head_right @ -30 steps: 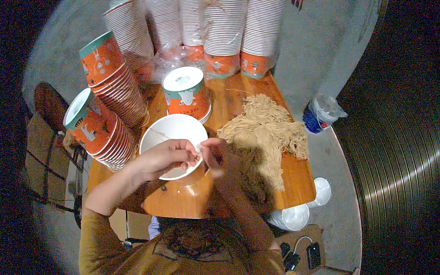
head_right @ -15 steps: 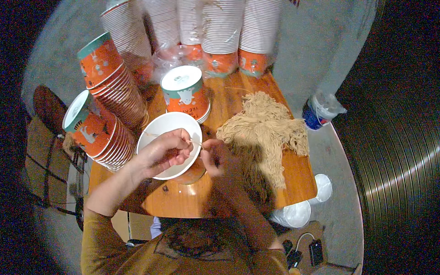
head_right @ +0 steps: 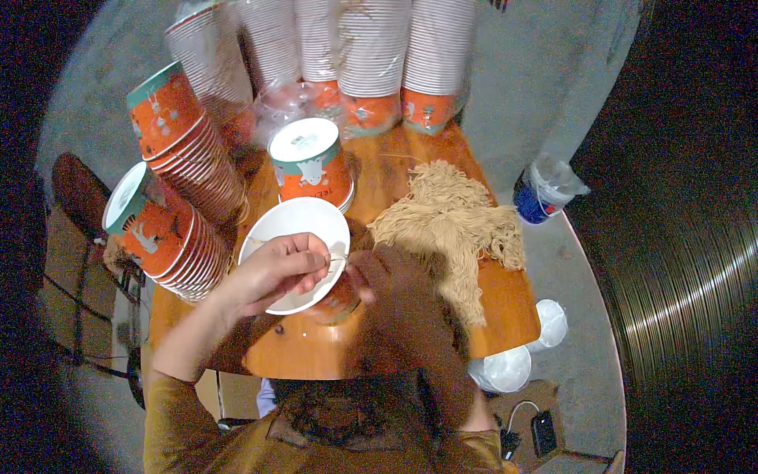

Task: Tying white strings to paper buckets to create handles.

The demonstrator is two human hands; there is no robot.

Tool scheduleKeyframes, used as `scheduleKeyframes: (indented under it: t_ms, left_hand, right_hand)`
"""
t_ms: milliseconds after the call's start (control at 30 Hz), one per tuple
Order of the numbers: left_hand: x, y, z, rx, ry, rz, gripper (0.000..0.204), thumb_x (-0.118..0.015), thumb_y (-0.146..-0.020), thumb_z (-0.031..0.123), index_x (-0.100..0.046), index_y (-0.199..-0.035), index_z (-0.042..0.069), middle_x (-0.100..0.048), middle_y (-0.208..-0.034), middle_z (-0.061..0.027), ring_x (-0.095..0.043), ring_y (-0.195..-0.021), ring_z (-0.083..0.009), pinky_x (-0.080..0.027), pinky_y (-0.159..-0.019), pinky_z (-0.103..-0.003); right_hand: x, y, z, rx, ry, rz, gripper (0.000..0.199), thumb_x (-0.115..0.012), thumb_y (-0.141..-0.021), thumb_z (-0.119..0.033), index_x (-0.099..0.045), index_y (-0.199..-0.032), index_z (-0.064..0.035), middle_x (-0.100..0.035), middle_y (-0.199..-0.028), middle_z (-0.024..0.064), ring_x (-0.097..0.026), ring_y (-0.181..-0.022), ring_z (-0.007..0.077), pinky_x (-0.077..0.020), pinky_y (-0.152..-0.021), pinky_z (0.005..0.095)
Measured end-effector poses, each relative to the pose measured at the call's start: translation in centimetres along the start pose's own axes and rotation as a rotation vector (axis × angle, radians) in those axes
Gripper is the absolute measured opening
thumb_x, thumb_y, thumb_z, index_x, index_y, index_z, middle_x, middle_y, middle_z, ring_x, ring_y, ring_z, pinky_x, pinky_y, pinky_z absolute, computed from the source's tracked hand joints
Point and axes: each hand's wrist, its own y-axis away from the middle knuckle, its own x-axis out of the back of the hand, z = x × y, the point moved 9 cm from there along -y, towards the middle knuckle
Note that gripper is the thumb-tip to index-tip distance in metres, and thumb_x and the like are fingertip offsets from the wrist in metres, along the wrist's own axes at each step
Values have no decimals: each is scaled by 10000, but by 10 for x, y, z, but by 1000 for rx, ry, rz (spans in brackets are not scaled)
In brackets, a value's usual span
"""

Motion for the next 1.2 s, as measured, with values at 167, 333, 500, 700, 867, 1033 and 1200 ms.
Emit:
scheduleKeyframes:
  t_ms: [167, 333, 500, 700, 867, 1033, 1200]
  left_hand:
    - [1, 11, 11, -42, -381, 64, 89, -543, -875, 98, -514, -934, 38, -537, -807, 10, -463, -661, -41, -392, -599, -188]
    - [12, 15, 14, -174, -562, 98, 109, -557, -891, 135, -496, -912, 47, -481, -773, 46, -421, -697, -28, -375, -621, -182]
    - [16, 17, 16, -93, -579, 158, 131, -558, -901, 168, -496, -900, 53, -489, -754, 40, -435, -672, -31, -379, -604, -185]
    - [14, 14, 14, -112, -498, 114, 152, -530, -929, 200, -513, -928, 49, -536, -779, 19, -466, -652, -36, -406, -597, -184]
    - [9, 15, 16, -122, -383, 71, 151, -516, -935, 175, -525, -967, 28, -564, -818, 4, -487, -668, -39, -424, -594, -185]
    - [14, 20, 19, -119, -350, 115, 154, -518, -932, 166, -522, -976, 19, -561, -823, -3, -491, -675, -42, -416, -577, -181]
    - [18, 26, 20, -105, -378, 133, 145, -523, -929, 169, -524, -971, 29, -557, -805, 7, -482, -665, -36, -404, -562, -177]
  right_hand:
    - [-24, 5, -2, -24, -36, -26, 111, -652, -776, -80, -594, -868, -59, -606, -776, 110, -603, -714, 281, -488, -639, 366]
    - [-57, 10, -4, -114, -296, -125, 139, -661, -796, -102, -584, -896, -44, -614, -771, 107, -607, -666, 268, -496, -612, 337]
    - [-21, 3, 5, -116, -177, 51, 146, -673, -788, -100, -573, -870, -32, -579, -758, 112, -600, -666, 270, -490, -594, 344]
    - [-14, -10, -22, 201, -39, -90, 141, -693, -729, -52, -587, -821, -60, -538, -757, 76, -579, -712, 256, -485, -621, 365]
    - [-20, -15, -21, 170, -218, -15, 180, -686, -708, -6, -584, -843, -64, -576, -813, 79, -594, -752, 258, -493, -661, 350]
    - [-23, -12, -33, 339, -258, 8, 188, -650, -732, 22, -579, -883, -64, -609, -876, 90, -610, -776, 265, -503, -688, 346]
    - [-30, -14, -29, 188, -445, -53, 184, -598, -783, 35, -564, -941, -53, -611, -890, 112, -614, -785, 273, -497, -695, 330]
